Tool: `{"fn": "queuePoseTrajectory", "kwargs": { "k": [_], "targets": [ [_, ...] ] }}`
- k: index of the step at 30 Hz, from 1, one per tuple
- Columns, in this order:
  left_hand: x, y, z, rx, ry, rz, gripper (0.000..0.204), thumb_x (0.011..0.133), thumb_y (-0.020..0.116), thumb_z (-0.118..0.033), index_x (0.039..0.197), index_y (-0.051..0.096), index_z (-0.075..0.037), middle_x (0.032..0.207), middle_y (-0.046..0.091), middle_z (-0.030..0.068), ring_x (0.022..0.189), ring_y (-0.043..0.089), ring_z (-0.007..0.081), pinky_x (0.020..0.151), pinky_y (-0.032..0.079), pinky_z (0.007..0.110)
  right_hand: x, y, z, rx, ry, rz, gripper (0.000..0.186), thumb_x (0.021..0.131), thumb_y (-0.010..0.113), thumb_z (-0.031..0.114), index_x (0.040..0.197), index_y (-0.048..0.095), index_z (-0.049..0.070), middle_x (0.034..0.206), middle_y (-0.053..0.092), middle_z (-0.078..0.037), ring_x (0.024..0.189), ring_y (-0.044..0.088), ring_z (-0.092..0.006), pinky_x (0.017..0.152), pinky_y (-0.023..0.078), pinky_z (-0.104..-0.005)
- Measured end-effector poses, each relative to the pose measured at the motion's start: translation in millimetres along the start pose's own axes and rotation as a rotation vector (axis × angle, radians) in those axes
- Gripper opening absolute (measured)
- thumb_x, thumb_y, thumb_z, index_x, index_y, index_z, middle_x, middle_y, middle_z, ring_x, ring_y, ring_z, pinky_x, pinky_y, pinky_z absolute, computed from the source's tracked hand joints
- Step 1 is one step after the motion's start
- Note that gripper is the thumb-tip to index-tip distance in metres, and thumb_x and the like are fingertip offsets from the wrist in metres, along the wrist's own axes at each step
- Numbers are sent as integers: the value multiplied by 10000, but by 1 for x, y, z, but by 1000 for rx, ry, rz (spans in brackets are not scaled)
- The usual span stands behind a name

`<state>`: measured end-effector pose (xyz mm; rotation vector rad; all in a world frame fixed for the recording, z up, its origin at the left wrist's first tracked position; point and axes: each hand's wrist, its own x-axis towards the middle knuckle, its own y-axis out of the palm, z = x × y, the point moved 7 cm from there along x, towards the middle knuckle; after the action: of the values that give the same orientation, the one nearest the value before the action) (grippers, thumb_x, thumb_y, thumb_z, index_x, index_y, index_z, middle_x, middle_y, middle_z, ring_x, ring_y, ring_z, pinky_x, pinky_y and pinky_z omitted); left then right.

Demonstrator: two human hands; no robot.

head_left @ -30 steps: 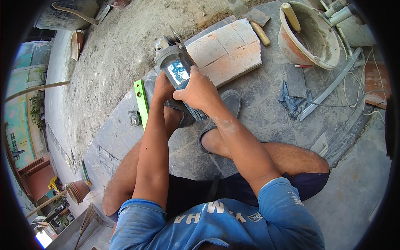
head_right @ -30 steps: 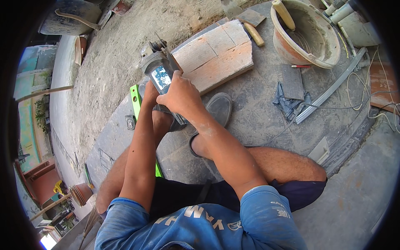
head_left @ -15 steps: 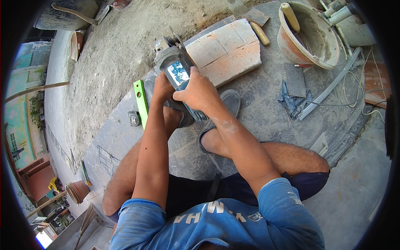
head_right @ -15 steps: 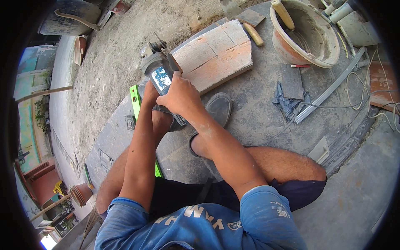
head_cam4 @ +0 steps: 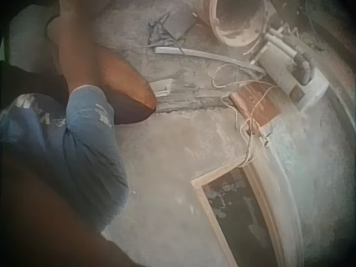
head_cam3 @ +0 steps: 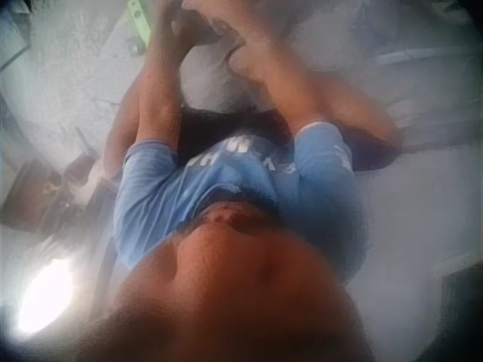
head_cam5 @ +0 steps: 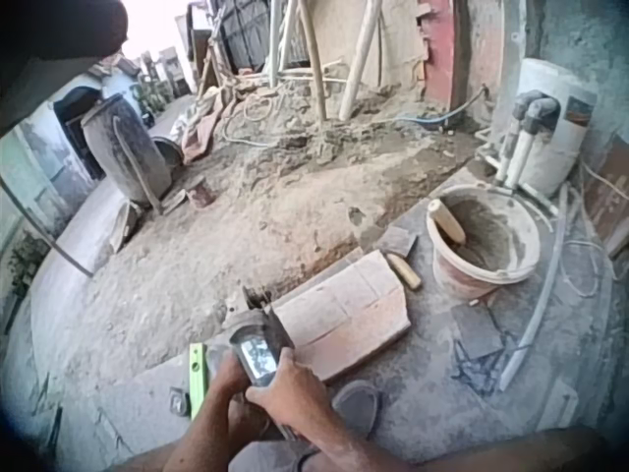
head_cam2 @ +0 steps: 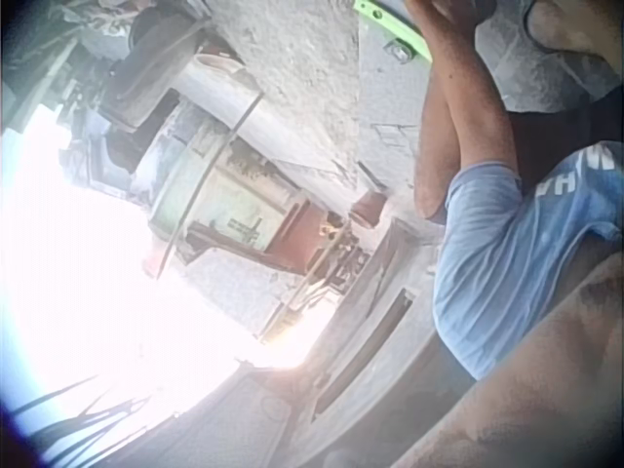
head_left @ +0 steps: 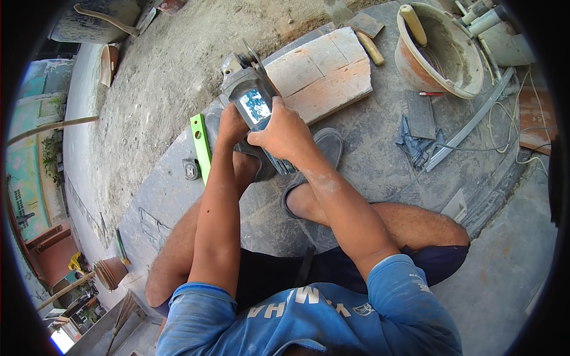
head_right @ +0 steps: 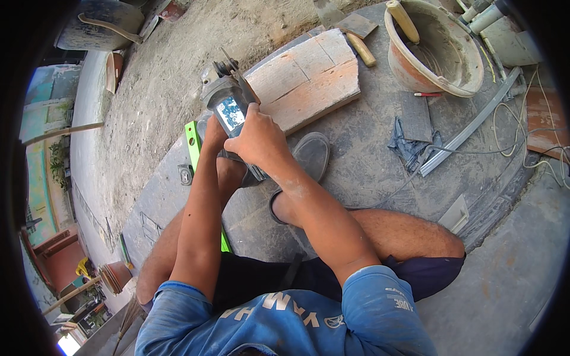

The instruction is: The person measures a rectangular tile with a tape measure, marks it with a pen, and then uses an angle grinder to cut along the marked line. The person handles the tile and tools directly, performing the cut in multiple passes.

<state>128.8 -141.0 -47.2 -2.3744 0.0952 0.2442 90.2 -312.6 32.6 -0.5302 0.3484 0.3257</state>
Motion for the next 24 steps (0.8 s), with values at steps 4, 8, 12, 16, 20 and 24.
{"fn": "queuePoseTrajectory", "kwargs": {
  "k": [4, 8, 12, 16, 20, 24],
  "targets": [
    [0, -1, -2, 2, 2, -3, 400, 743, 808, -307, 1055, 739, -65, 970, 755, 127, 906, 731, 249, 778, 544, 388, 0, 0, -1, -4, 0, 1, 967, 646, 785, 293, 1405, 370, -140, 1193, 622, -347, 1128, 634, -439, 972, 514, -438],
    [1, -2, 8, -2, -3, -7, 404, 739, 811, -301, 1055, 737, -60, 976, 754, 139, 918, 733, 267, 777, 546, 391, 0, 2, 3, -4, 2, 9, 958, 644, 787, 294, 1396, 380, -137, 1193, 624, -344, 1124, 636, -438, 968, 515, -439],
    [1, 0, 5, -4, -15, -17, 409, 734, 815, -301, 1053, 736, -58, 975, 753, 146, 922, 734, 276, 778, 548, 392, 1, 1, 0, -3, 6, 11, 941, 644, 793, 296, 1383, 394, -129, 1190, 626, -342, 1115, 639, -437, 961, 518, -439],
    [0, 0, 2, 2, 23, -26, 418, 729, 816, -309, 1051, 735, -55, 965, 752, 149, 915, 734, 280, 778, 548, 393, 2, 2, -1, -9, 1, -3, 945, 645, 795, 299, 1386, 392, -127, 1192, 627, -338, 1114, 641, -436, 961, 519, -439],
    [2, 0, 3, 43, 14, 9, 430, 728, 814, -313, 1059, 731, -51, 970, 750, 152, 915, 733, 283, 779, 548, 393, 0, 2, 0, -20, 5, 0, 953, 646, 794, 301, 1394, 386, -126, 1196, 627, -337, 1119, 640, -435, 961, 519, -438],
    [3, 1, 7, 42, -6, 20, 452, 721, 817, -320, 1073, 726, -51, 980, 748, 155, 921, 730, 293, 786, 547, 396, -2, 1, 1, -10, 14, -7, 839, 657, 787, 266, 1309, 423, -116, 1157, 638, -327, 1107, 640, -434, 965, 518, -449]
  ]
}}
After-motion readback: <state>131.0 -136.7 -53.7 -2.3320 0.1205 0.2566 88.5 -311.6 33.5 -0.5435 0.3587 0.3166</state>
